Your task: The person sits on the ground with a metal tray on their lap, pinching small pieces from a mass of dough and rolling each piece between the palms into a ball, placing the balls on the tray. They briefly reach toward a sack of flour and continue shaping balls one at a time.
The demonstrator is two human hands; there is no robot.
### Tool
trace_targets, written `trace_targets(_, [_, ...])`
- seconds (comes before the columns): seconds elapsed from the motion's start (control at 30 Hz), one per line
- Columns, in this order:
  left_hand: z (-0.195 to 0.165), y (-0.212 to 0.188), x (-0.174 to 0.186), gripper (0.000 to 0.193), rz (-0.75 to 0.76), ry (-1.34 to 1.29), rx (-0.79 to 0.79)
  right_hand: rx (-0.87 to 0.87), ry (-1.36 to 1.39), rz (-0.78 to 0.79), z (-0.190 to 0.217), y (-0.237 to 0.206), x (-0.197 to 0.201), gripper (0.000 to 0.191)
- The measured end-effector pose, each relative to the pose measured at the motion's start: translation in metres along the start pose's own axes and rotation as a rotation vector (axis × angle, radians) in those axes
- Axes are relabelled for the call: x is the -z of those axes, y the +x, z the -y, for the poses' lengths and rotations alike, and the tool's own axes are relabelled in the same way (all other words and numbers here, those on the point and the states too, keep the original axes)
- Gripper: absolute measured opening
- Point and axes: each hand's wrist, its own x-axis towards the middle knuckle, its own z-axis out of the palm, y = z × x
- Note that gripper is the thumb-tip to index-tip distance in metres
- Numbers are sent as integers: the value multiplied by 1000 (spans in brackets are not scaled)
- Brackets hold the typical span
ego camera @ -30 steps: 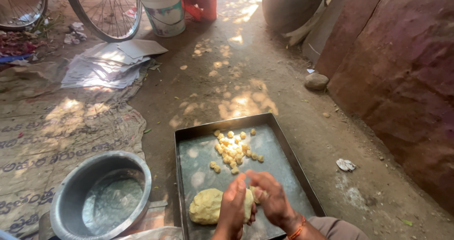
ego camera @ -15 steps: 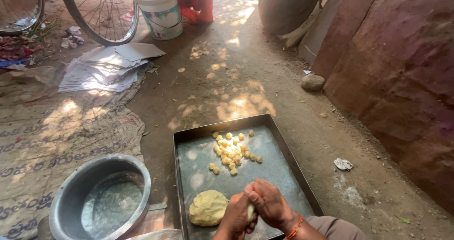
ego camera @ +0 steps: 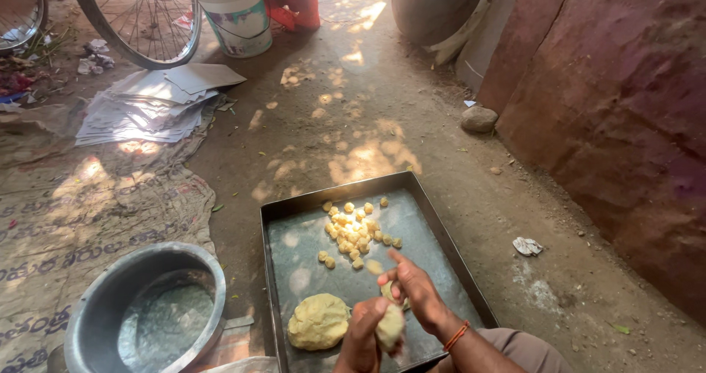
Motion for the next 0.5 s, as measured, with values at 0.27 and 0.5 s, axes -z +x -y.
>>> trace_targets(0.27, [-29, 3, -15, 41, -449, -36, 110, 650, -470, 332, 58, -51, -40, 47])
trace_targets(0.5, [-11, 19, 11, 55, -317, 181, 175, 808, -770, 248, 72, -42, -40, 22])
